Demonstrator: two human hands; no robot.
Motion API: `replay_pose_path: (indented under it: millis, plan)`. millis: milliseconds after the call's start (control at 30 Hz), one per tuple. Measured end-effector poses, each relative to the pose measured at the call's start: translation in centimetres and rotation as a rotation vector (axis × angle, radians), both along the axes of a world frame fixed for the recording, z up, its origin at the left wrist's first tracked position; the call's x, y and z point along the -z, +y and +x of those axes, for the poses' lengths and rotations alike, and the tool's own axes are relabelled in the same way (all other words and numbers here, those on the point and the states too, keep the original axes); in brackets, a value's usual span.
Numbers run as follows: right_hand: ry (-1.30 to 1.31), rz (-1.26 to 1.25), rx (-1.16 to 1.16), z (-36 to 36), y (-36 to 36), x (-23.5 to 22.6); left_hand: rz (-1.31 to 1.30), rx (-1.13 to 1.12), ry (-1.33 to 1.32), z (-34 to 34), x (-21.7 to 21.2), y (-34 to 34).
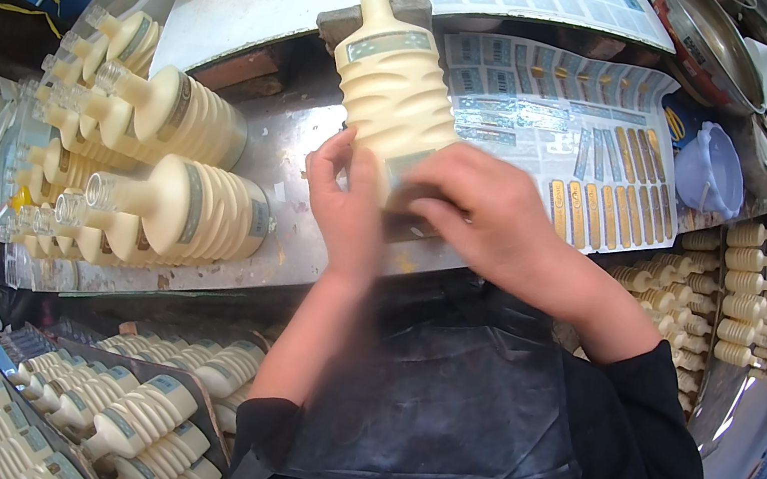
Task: The person repeatedly picks up cream-colored plastic bottles, applies rectangular labels to their bodies, and smooths them with a small brown tool. After labeling, the person places the bottles into a tray and repeats the process with new bottles.
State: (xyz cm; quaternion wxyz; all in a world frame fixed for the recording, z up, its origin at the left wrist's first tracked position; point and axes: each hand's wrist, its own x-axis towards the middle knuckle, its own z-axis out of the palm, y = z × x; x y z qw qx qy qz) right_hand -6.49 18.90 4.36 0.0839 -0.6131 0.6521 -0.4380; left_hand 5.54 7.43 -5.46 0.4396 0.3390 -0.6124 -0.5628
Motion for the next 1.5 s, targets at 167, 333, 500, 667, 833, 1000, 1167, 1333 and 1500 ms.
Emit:
replay_pose_path:
  millis: [167, 333, 500, 667, 833, 1000, 1167, 1333, 1500]
  plan:
    - [0.408, -0.187, 0.136, 0.3, -2.6, -0.7, 0.23, 0.063, 0.181, 0.5, -0.6, -0.2]
    - [0.427, -0.09, 0.085, 1.3, -1.4, 0.3, 0.159, 0.109, 0.14, 1.0, -0.7, 0.1]
    - [0.321, -0.16, 0.239, 0.2, -1.0, 0.5, -0.396, 0.056, -0.294, 1.1, 0.0, 1.2]
    - [0.228, -0.192, 0.345, -0.9, -0.8, 2.6, -0.292, 0.12, -0.183, 1.8, 1.0, 0.9]
    - [0.303, -0.307, 0.293, -2.7, -1.5, 2.4, -0.064, 0.225, -0.092, 2.5, 1.0, 0.6]
    - [0.416, -0.405, 0.065, -0.7, -0.3, 2.5, -0.356, 0.293, -0.316, 3.0, 0.7, -0.5]
    - [0.161, -0.274, 0.103, 0.5, 0.2, 1.8, -0.46, 0.123, -0.377, 3.1, 0.0, -0.4]
    - [0.017, -0.305, 0.063, 0.3, 1.7, 4.4, -0.419, 0.116, -0.37, 3.0, 0.1, -0.6]
    - [-0.354, -0.055, 0.285, -0.5, 0.9, 3.2, -0.318, 0.161, -0.344, 2.9, -0.1, -0.7]
